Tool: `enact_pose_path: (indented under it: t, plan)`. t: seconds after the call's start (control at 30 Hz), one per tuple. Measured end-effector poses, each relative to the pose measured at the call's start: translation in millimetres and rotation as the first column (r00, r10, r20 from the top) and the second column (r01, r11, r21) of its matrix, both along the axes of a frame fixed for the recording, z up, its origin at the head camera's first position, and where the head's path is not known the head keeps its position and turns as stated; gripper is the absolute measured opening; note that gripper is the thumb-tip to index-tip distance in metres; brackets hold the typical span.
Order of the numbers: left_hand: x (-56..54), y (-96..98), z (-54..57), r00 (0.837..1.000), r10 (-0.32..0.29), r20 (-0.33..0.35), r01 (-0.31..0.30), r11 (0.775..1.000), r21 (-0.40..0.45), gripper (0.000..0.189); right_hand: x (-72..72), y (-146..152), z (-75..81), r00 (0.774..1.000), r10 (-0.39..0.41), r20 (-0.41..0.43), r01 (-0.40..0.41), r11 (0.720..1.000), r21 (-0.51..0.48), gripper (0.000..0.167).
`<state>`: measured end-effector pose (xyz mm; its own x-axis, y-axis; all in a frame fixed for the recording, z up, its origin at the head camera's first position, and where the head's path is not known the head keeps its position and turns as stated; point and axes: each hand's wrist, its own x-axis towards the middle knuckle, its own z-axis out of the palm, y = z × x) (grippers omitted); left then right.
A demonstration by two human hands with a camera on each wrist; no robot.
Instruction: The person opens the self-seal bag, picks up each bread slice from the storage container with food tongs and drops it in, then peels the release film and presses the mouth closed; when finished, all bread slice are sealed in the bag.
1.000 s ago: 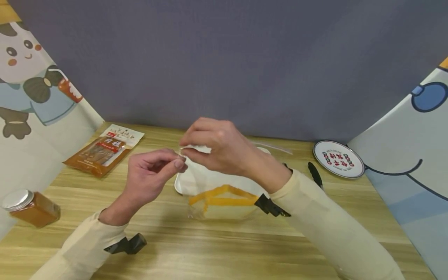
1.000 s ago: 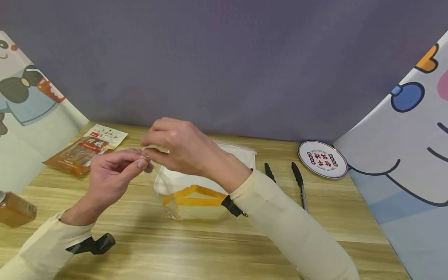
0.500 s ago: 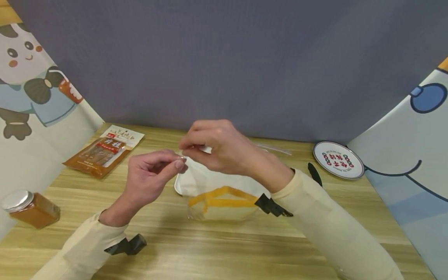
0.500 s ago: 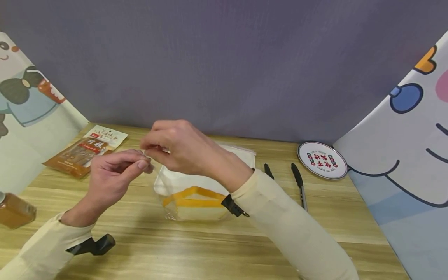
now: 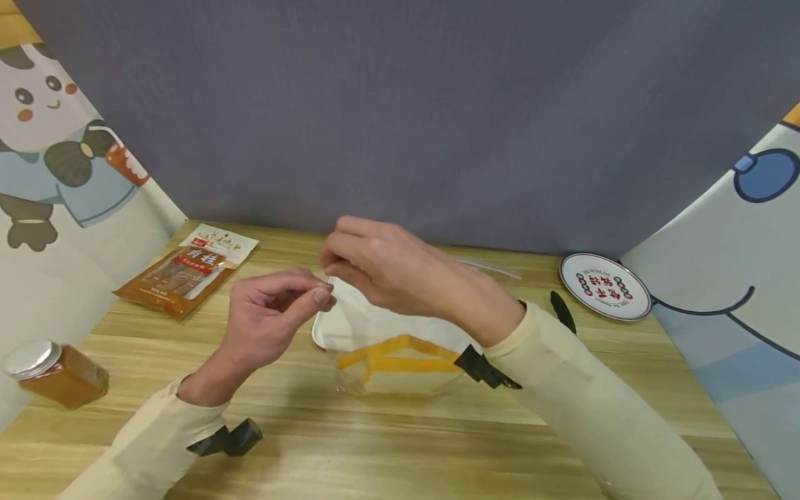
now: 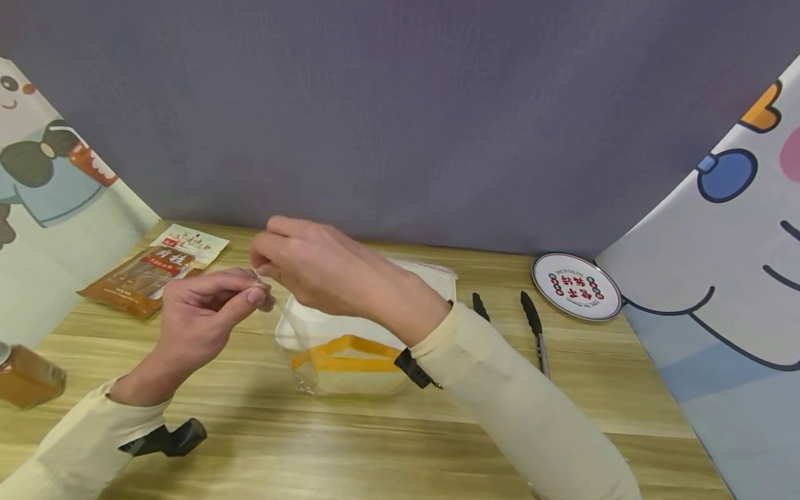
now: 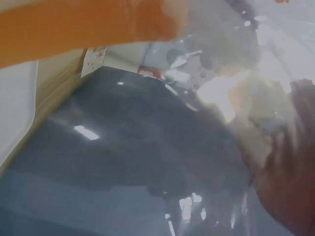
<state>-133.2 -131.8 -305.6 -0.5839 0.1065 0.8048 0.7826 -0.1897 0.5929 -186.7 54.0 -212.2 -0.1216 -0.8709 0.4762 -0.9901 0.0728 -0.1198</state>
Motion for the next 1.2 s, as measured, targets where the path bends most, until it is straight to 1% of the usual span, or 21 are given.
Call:
enact_pose_path:
  t: [0.13,0.27,0.4,0.7,0.93,1.07,1.2]
  plan:
    - [0.1,-0.7,-0.8,1.0,0.008,0.006,-0.008,1.0,-0.005,0.006,-3.8,0,-2.3,0.998,0.043,-0.04,-0.044,0.998,-0.04,0.005]
    - [-0.1,-0.9,-1.8,1.0,0.019,0.009,-0.019,1.0,-0.001,0.006,-8.0,-1,-4.6,0.99,0.115,-0.085,-0.122,0.988,-0.09,0.003]
    - [-0.5,-0.8,-2.3,1.0,0.018,0.015,-0.018,1.0,0.014,0.005,-10.4,-3,-7.1,0.984,0.148,-0.1,-0.16,0.979,-0.125,0.003]
    - [-1.2,-0.2,-0.4,1.0,-0.001,0.009,0.001,1.0,0.021,0.005,-12.5,-5,-12.5,0.992,0.127,-0.026,-0.129,0.978,-0.162,0.005]
    - [-1.9,-0.8,-1.0,1.0,0.011,0.015,-0.011,1.0,0.022,0.005,-13.6,-1,-14.6,0.992,0.125,0.013,-0.12,0.97,-0.213,0.004]
    - [-2.0,-1.2,-1.5,0.999,0.021,0.031,-0.021,1.0,0.013,0.005,-13.6,1,-16.4,0.995,0.083,0.048,-0.07,0.971,-0.23,0.005]
    - [-2.1,-1.1,-2.2,0.999,0.024,0.033,-0.024,1.0,0.007,0.006,-13.8,1,-17.7,0.996,0.049,0.071,-0.033,0.978,-0.206,0.005]
